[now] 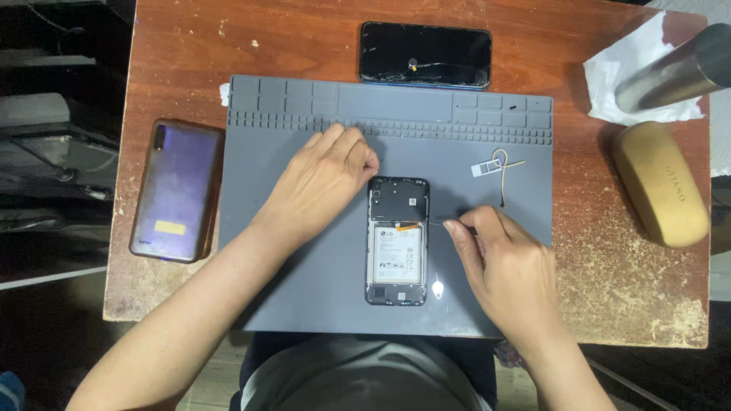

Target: The person uses a small metal tool to pry and lift a black internal component from the top of a disassembled smartphone. They repeatedly adjust and reposition the component within the phone's chassis while the battery remains visible.

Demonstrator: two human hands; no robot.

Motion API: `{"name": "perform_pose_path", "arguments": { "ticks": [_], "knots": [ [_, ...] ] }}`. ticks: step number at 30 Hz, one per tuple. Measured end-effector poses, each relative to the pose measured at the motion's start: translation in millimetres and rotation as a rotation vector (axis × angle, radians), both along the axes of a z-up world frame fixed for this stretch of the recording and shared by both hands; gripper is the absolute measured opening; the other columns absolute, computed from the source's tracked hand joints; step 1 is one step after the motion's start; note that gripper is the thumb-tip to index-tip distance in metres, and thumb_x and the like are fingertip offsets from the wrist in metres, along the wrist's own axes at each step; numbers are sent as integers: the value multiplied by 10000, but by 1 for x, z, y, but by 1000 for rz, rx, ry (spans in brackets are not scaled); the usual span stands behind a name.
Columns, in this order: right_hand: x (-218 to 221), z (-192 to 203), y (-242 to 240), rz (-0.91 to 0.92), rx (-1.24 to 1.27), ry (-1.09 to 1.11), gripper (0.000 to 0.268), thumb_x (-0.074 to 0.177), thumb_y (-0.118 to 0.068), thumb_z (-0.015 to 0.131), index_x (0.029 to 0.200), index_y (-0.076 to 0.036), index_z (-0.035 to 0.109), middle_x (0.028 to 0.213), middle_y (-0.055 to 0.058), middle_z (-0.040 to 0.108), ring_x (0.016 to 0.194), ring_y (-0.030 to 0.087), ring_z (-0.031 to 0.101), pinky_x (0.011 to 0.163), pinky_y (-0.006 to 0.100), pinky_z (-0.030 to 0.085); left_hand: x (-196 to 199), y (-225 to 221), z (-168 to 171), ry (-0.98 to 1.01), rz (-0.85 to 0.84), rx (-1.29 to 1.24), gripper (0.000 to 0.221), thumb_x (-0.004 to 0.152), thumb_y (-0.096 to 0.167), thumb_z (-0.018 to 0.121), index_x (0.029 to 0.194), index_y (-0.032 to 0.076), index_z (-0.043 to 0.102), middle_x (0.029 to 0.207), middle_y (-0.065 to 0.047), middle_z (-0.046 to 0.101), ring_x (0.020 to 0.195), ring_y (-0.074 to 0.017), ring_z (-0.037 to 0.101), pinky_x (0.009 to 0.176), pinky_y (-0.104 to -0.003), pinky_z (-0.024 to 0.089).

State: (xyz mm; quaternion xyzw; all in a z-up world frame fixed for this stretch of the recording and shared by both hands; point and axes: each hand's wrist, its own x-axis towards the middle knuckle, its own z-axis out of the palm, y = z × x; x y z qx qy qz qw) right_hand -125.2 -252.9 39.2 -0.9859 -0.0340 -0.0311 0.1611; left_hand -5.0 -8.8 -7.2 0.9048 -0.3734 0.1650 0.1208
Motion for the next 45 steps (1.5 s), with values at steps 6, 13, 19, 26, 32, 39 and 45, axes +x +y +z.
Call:
{"name": "perform_pose_path", "arguments": {
  "ticks": [6,13,19,26,32,39,45],
  "knots": [
    [0,-5,0,-24,67,-13,225,1037,-357,618,947,-153,592,764,12,638,608,290,617,478,469,446,0,-1,-3,-29,14,-4,170,982,54,663,857,121,569,874,-25,532,814,-218,499,702,-350,421],
    [4,-9,1,-3,76,-11,219,1039,-345,607,945,-148,590,760,8,633,615,267,623,474,449,452,0,0,-2,60,21,-25,154,1011,129,682,899,113,577,905,-28,548,843,-230,520,747,-363,440],
    [6,-13,3,5,99,-11,207,1036,-338,611,948,-152,592,753,4,634,627,255,622,492,437,454,3,5,-1,76,-2,-71,179,960,173,767,916,131,599,933,-2,601,860,-219,565,760,-359,477],
    [8,-15,5,18,109,-6,198,1036,-336,598,951,-158,589,780,-3,652,664,245,649,529,428,471,6,5,0,75,6,-41,202,941,208,785,893,131,605,922,2,606,850,-217,569,740,-355,474],
    [7,-15,7,-10,117,31,214,1031,-368,587,950,-170,591,780,-16,650,643,248,639,509,433,470,5,5,1,10,-3,-22,186,977,200,751,895,128,600,910,-5,578,844,-211,553,751,-342,469],
    [6,-18,8,-3,126,32,210,1031,-368,575,958,-172,597,795,-10,657,655,248,653,519,436,476,0,6,11,34,-10,-42,178,1000,209,734,941,131,586,954,-12,564,855,-209,537,724,-341,462],
    [5,-20,9,1,115,13,201,1025,-360,596,957,-171,602,788,-19,658,647,243,652,511,438,485,0,7,4,122,49,-94,186,942,250,781,947,129,640,977,-1,613,884,-212,554,746,-362,486]
  ]
}}
